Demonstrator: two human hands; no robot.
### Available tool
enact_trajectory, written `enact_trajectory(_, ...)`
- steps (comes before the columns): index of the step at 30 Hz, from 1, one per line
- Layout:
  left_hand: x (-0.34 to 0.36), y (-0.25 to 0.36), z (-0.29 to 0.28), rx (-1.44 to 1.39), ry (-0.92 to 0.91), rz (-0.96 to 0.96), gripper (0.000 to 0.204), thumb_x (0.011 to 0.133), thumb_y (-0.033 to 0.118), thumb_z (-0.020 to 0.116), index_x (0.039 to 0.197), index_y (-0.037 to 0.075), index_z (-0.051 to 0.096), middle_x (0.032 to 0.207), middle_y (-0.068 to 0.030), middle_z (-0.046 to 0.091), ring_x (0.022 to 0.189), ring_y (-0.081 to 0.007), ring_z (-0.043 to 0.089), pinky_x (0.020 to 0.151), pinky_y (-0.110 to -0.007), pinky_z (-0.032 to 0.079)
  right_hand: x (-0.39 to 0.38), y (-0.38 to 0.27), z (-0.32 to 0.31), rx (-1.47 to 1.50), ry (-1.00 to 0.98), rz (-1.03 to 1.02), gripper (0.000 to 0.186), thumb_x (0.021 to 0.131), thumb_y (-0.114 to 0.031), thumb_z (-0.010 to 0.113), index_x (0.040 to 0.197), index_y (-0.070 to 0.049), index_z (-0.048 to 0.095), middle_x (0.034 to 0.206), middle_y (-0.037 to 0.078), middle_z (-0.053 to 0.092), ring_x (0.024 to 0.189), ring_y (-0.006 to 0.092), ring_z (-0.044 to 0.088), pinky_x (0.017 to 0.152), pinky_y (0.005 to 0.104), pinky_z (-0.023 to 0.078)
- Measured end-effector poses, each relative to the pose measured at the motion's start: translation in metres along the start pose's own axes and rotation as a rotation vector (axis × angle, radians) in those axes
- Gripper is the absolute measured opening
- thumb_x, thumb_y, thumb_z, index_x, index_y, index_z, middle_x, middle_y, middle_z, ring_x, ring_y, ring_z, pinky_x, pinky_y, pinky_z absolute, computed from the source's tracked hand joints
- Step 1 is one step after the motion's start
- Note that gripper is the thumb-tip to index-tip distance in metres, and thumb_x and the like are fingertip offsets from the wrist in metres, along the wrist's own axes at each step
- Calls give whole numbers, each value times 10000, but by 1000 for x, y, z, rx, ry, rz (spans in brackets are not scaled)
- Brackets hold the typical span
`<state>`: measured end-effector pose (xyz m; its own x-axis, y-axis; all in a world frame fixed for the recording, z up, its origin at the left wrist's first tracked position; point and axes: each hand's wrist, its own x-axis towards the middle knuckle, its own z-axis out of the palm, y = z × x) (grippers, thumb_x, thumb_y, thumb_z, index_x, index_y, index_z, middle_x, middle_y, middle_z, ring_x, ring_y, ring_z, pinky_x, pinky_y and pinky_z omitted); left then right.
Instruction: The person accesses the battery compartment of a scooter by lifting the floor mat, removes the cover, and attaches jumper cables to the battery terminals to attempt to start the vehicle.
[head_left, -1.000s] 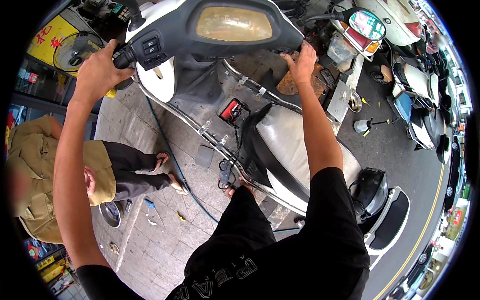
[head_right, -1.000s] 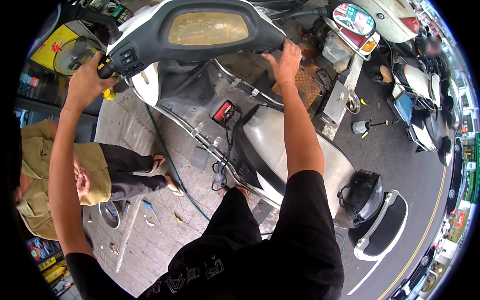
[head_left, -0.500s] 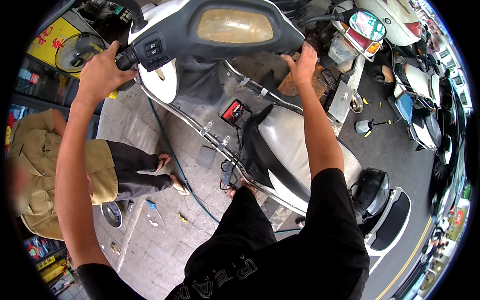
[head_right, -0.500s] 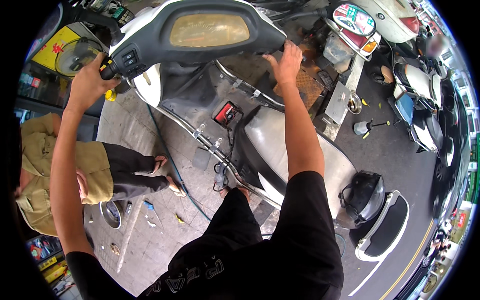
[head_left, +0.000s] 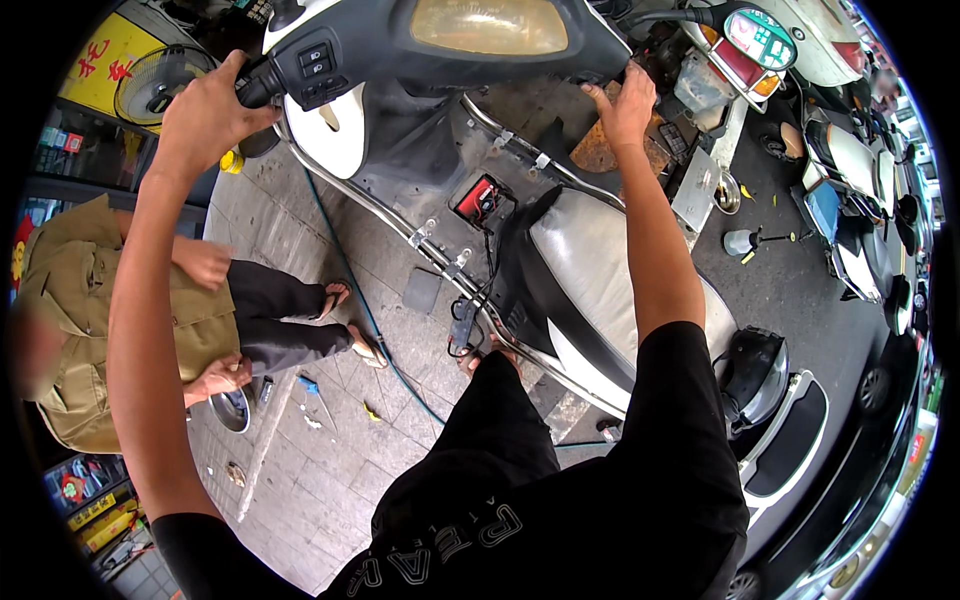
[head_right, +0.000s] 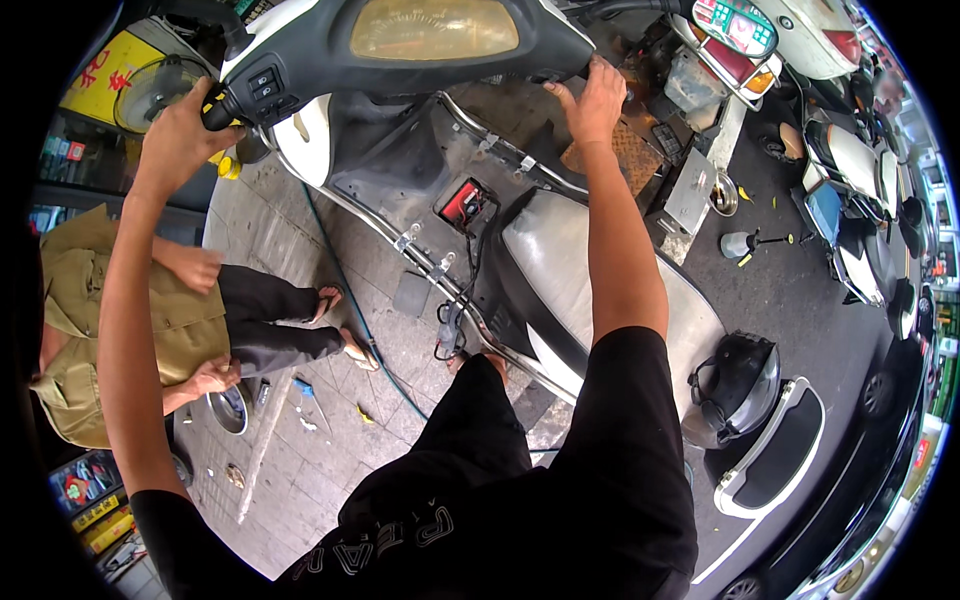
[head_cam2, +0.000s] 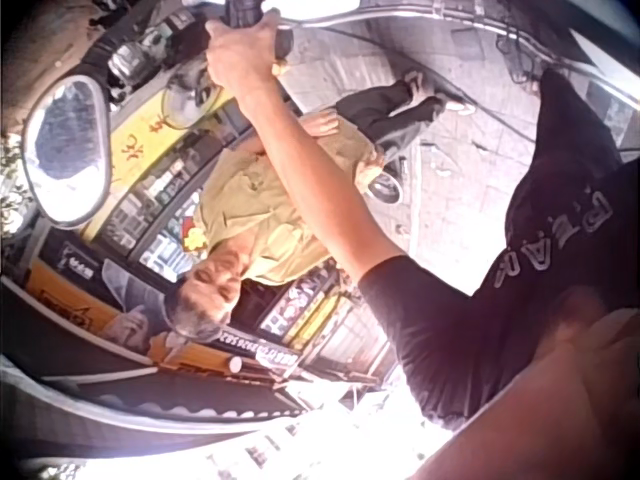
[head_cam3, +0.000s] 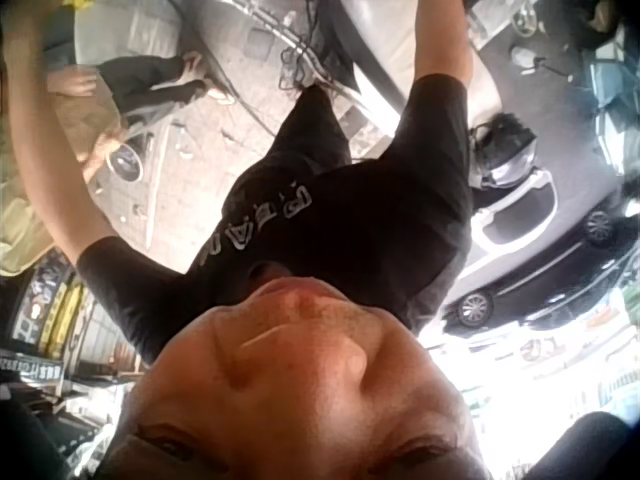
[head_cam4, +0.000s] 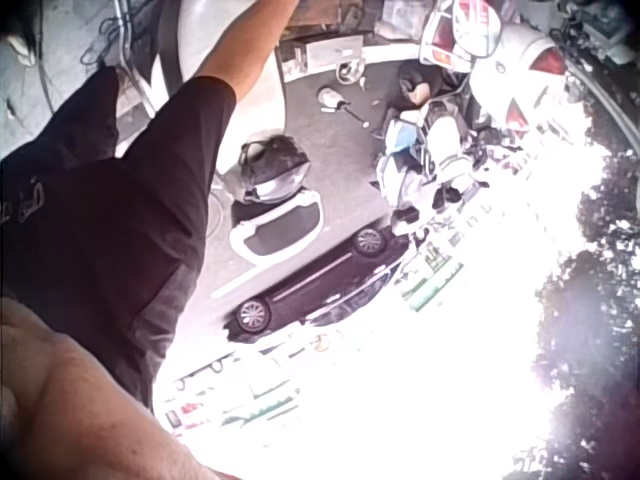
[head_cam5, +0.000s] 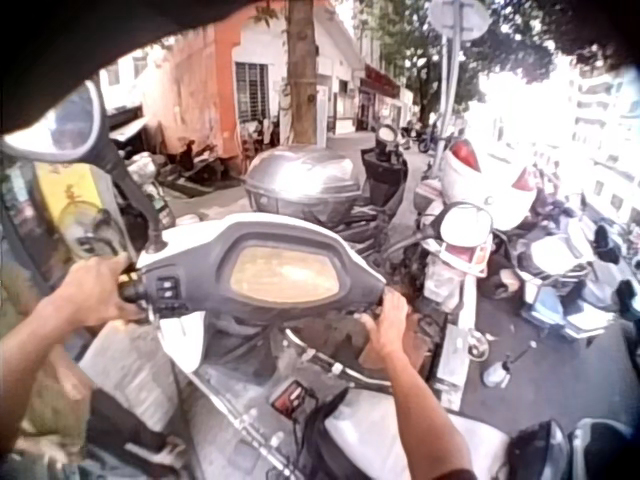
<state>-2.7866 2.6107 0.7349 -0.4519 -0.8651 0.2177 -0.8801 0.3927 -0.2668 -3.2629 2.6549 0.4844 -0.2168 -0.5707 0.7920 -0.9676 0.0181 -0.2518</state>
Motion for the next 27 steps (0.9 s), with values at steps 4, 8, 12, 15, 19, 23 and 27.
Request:
enact_trajectory(4, 1, 11, -7, -36, -54, -47, 716, 704, 390, 752, 1273, 21, 521, 994, -249, 663, 943, -406, 639, 818, -446, 500, 0, 4, -1, -6, 5, -1, 852, 657, -547, 774, 1229, 26, 508, 1192, 168, 569, 1135, 358, 499, 1015, 460, 349)
enact_trajectory(8, -1, 4, -2, -52, -33, -37, 712, 705, 388, 753, 1267, 16, 525, 980, -253, 664, 934, -408, 641, 814, -448, 500, 1, 1, 2, 4, 16, -17, 847, 656, -549, 774, 1221, 26, 515, 1181, 167, 576, 1126, 358, 505, 1011, 460, 353)
enact_trajectory(12, 2, 1, 1, -23, 19, 18, 673, 705, 413, 731, 1237, 54, 530, 866, -210, 680, 855, -381, 673, 759, -454, 531, 1, 2, 2, -14, 9, -10, 842, 654, -549, 776, 1211, 29, 521, 1180, 168, 575, 1127, 359, 503, 1014, 458, 352)
enact_trajectory(15, 2, 0, 2, -21, 16, 23, 650, 709, 406, 728, 1218, 53, 532, 860, -203, 680, 847, -381, 673, 754, -455, 531, -1, 2, 4, -17, 15, -12, 850, 653, -553, 773, 1213, 35, 521, 1182, 171, 573, 1132, 360, 500, 1020, 460, 348)
enact_trajectory(19, 3, 3, 1, -32, -2, 14, 620, 715, 404, 723, 1188, 49, 538, 849, -195, 680, 841, -382, 673, 749, -456, 532, -1, 5, 4, -17, -8, 7, 864, 654, -559, 768, 1225, 40, 519, 1201, 178, 568, 1154, 366, 490, 1032, 464, 341)
enact_trajectory(23, 2, 1, 2, -31, -6, 13, 615, 717, 408, 721, 1180, 48, 537, 850, -196, 679, 843, -388, 670, 746, -458, 531, 0, 4, 5, -11, -17, 7, 871, 656, -562, 767, 1230, 44, 518, 1215, 180, 565, 1168, 370, 484, 1041, 463, 337)
enact_trajectory(27, 3, -1, 4, -28, 11, 23, 625, 716, 412, 721, 1187, 46, 534, 851, -200, 678, 844, -396, 667, 748, -458, 531, 0, 3, 4, -6, -20, 13, 875, 659, -564, 766, 1235, 46, 516, 1218, 180, 565, 1170, 368, 483, 1043, 462, 334)
